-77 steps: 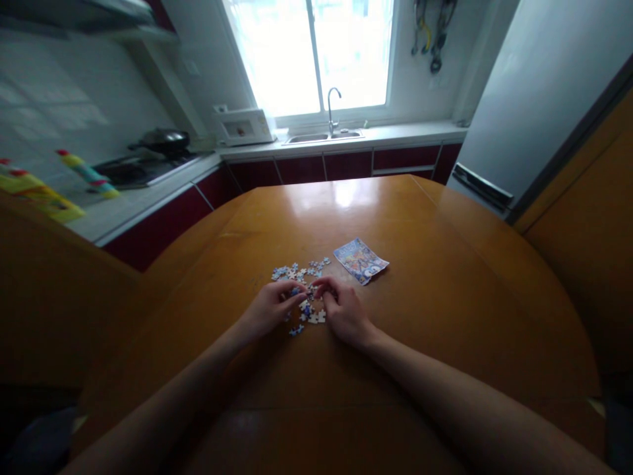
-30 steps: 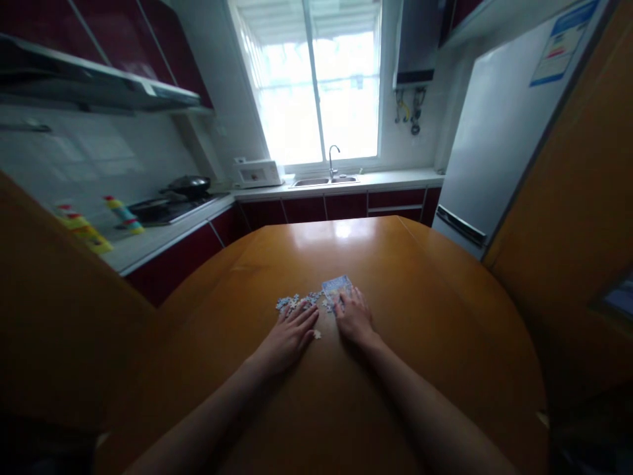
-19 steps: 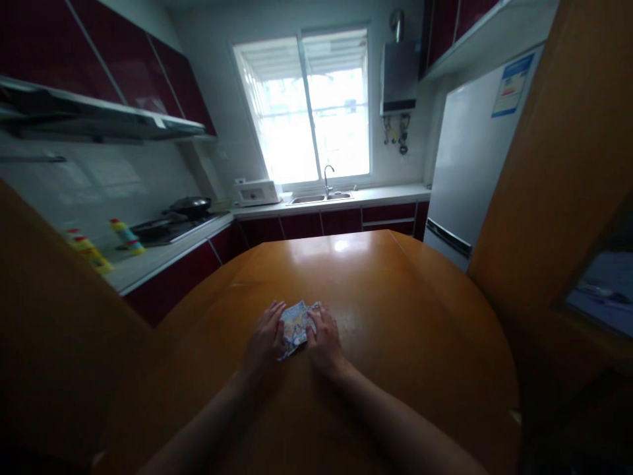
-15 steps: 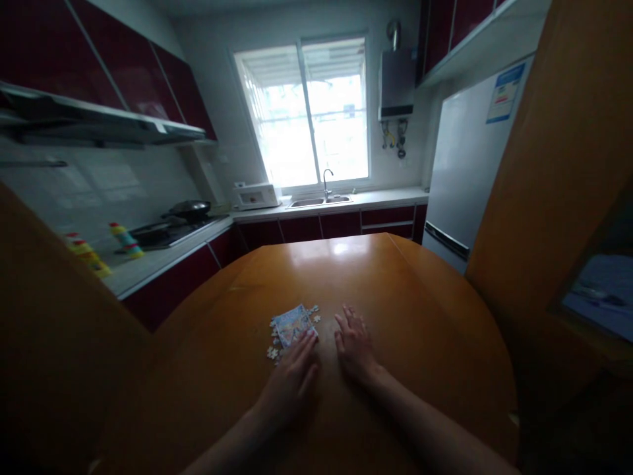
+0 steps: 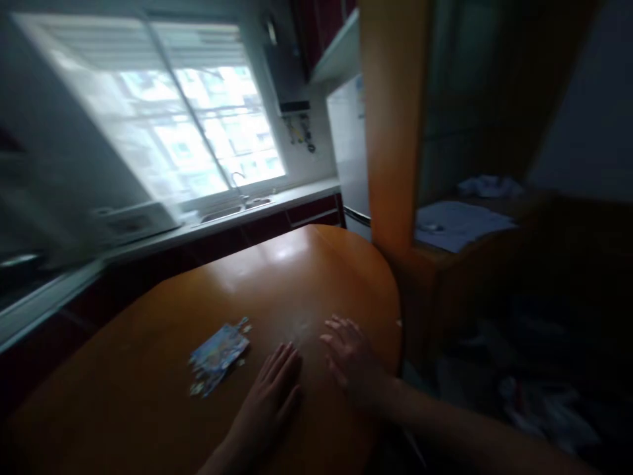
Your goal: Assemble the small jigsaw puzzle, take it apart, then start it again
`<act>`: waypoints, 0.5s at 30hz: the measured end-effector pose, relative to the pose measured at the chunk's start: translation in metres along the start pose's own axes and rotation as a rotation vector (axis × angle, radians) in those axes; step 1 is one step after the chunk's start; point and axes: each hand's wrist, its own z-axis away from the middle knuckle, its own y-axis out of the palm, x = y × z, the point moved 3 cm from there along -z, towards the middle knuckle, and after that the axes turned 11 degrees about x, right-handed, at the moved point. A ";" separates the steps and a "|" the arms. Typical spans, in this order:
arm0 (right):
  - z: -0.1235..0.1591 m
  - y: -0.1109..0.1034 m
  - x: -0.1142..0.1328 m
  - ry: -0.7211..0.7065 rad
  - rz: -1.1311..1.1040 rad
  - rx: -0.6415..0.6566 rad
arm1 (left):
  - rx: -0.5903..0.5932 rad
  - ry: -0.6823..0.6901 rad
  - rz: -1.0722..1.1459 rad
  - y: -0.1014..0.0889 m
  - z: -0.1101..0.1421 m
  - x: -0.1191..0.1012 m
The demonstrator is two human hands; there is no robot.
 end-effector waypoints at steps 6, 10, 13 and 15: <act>0.193 -0.079 -0.017 0.219 0.034 -0.194 | -0.118 0.411 0.069 0.010 -0.088 -0.070; 0.339 -0.046 -0.051 0.680 -0.028 -0.092 | -0.086 0.616 0.155 0.017 -0.140 -0.143; 0.449 -0.027 -0.073 1.088 -0.035 -0.153 | -0.093 0.727 0.186 0.022 -0.160 -0.194; 0.516 -0.026 -0.079 1.314 0.060 -0.177 | -0.099 0.788 0.183 0.026 -0.168 -0.220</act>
